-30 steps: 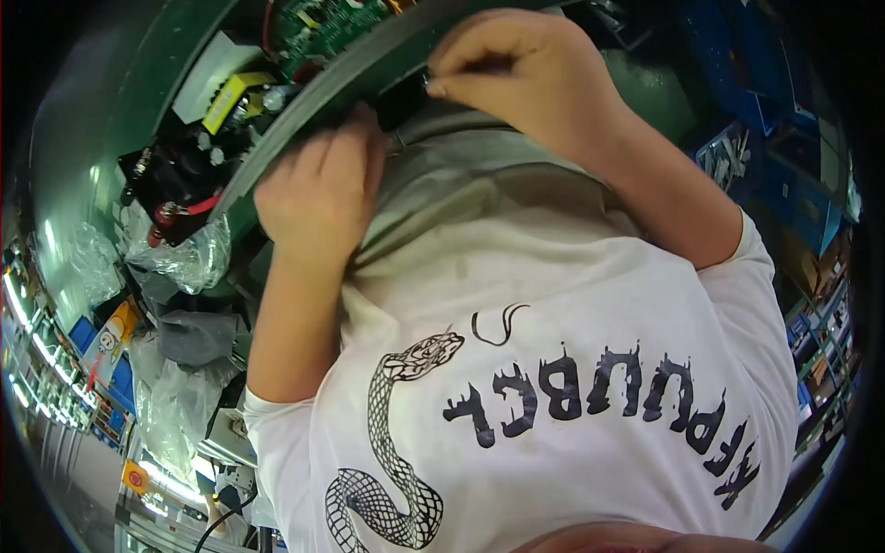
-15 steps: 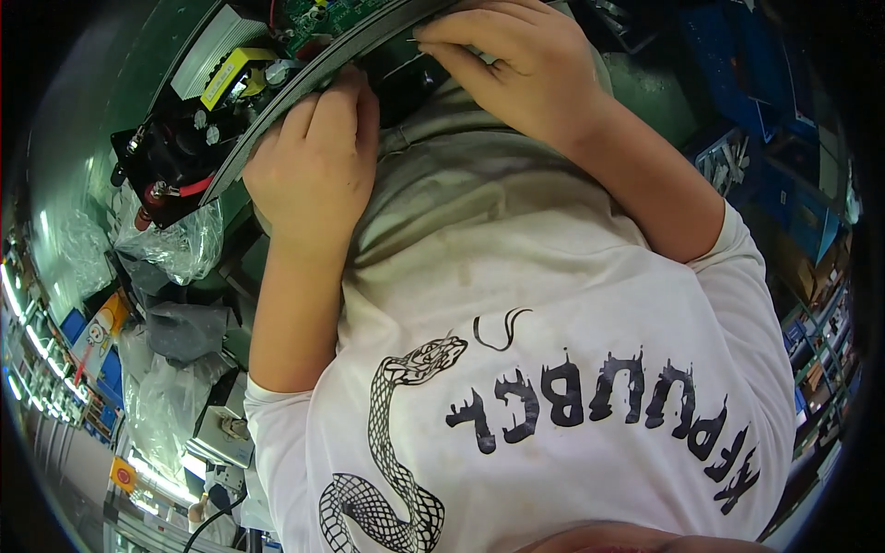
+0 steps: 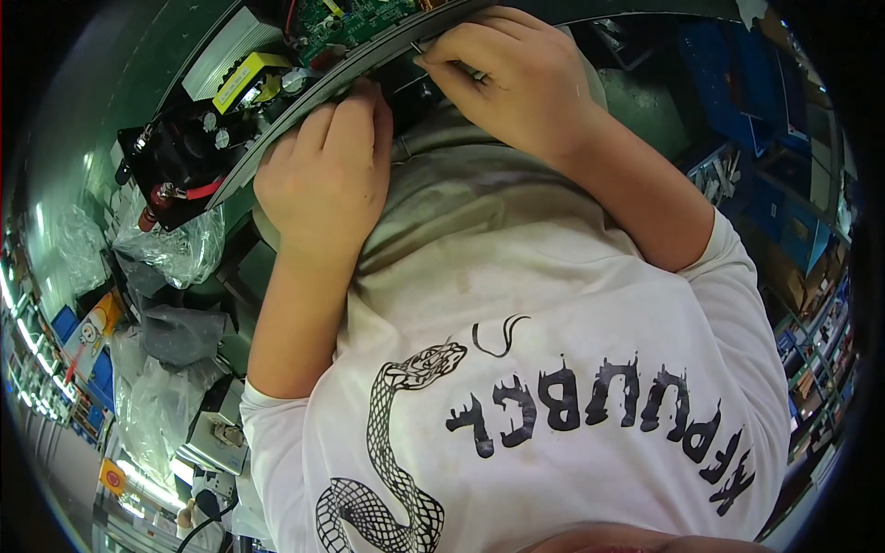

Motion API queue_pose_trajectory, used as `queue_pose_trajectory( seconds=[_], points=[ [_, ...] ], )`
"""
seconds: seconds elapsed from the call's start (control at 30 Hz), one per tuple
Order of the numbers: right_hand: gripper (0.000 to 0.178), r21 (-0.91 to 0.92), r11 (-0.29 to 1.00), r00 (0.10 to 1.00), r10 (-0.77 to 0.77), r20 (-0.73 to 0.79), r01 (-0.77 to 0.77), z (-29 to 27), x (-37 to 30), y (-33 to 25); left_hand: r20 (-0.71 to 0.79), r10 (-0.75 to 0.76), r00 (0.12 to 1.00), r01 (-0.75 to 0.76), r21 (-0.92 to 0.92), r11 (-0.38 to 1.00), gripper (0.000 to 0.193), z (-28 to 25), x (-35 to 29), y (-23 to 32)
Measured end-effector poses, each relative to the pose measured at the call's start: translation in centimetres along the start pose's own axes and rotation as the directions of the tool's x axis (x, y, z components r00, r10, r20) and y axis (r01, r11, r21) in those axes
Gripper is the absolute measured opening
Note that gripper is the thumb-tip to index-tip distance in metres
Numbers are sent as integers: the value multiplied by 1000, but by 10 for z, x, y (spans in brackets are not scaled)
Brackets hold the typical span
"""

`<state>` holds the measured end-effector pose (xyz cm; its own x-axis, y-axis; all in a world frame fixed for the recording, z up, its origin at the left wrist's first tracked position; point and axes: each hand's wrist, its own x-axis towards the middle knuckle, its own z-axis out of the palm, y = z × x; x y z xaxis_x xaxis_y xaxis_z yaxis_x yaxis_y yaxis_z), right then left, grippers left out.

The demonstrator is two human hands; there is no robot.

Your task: Assembling internal components and wiring of an electronic device on a factory production line.

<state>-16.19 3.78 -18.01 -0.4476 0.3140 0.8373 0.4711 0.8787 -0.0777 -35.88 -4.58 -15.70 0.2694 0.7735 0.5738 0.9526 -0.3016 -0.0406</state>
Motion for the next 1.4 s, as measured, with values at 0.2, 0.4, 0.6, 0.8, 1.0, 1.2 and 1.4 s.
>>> queue_pose_trajectory(
  seconds=[0.2, 0.4, 0.6, 0.8, 1.0, 1.2, 1.4],
  points=[
    [18, 43, 977, 971, 204, 128, -211, -13, 12, -16, 53, 1, 999, -1, -11, 1000, 13, -1, 1, 1],
    [32, 102, 893, 881, 405, 245, -439, -17, 20, -24, 40, -6, 999, 6, -21, 1000, 14, -2, 2, 2],
    [24, -72, 955, 904, 295, 310, -287, -22, 22, -21, 68, -17, 998, 20, -47, 999, 12, -6, 5, 3],
    [11, -110, 992, 987, 84, 134, -69, -19, 27, -2, 65, -22, 998, 25, -45, 999, 11, -6, 6, 4],
    [18, -56, 947, 935, 320, 150, -315, -43, 59, -29, 91, -38, 995, 43, -57, 997, 10, -8, 6, 4],
    [22, -283, 953, 984, -145, -104, 110, -3, 28, 18, 141, -37, 989, 42, -37, 998, 13, -11, 10, 6],
    [23, -357, 913, 959, -255, -122, 197, 5, 21, 28, 146, -26, 989, 28, -10, 1000, 14, -9, 9, 7]
  ],
)
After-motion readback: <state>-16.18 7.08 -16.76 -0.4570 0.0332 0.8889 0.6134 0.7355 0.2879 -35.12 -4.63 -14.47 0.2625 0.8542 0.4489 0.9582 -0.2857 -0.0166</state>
